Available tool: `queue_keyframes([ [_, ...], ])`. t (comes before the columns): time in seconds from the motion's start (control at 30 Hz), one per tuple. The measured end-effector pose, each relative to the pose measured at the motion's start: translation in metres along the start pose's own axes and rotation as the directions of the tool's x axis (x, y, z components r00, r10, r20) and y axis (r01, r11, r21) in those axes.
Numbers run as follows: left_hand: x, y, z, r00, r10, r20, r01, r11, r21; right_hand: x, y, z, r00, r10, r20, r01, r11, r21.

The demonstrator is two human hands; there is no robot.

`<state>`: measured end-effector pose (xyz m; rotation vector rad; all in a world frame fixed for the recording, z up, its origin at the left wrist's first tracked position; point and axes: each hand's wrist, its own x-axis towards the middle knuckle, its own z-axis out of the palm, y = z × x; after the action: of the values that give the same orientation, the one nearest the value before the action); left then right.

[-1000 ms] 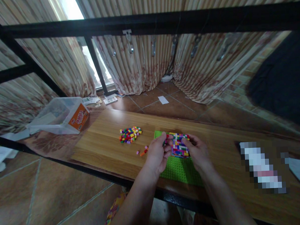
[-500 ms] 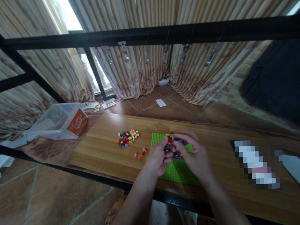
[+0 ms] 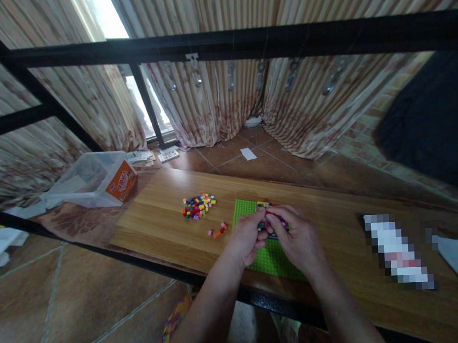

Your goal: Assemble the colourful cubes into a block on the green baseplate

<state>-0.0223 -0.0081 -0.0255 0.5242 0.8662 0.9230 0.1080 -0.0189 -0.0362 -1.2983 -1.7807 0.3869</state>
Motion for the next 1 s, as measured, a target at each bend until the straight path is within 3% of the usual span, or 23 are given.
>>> queue_keyframes([
  [0.33, 0.0, -0.002, 0.001, 0.999, 0.0, -0.048, 0.002, 0.999, 0.042, -0.002, 0.007, 0.0, 1.0, 0.019, 0.015, -0.021, 0.996, 0.089],
  [0.43, 0.0, 0.001, 0.0, 0.998, 0.005, -0.059, -0.004, 1.0, 0.02, -0.002, 0.014, -0.003, 0.996, 0.084, -0.041, -0.08, 0.992, 0.095],
  [0.63, 0.001, 0.017, -0.012, 0.97, 0.107, -0.22, -0.138, 0.981, -0.134, 0.0, 0.037, -0.011, 0.937, 0.289, -0.194, -0.271, 0.956, 0.116],
  [0.87, 0.0, 0.021, -0.014, 0.966, 0.124, -0.225, -0.164, 0.972, -0.168, -0.002, 0.055, 0.008, 0.96, 0.243, -0.14, -0.24, 0.97, 0.042],
  [1.0, -0.001, 0.02, -0.014, 0.969, 0.121, -0.216, -0.159, 0.973, -0.166, -0.001, 0.062, 0.015, 0.95, 0.277, -0.146, -0.277, 0.961, 0.021],
])
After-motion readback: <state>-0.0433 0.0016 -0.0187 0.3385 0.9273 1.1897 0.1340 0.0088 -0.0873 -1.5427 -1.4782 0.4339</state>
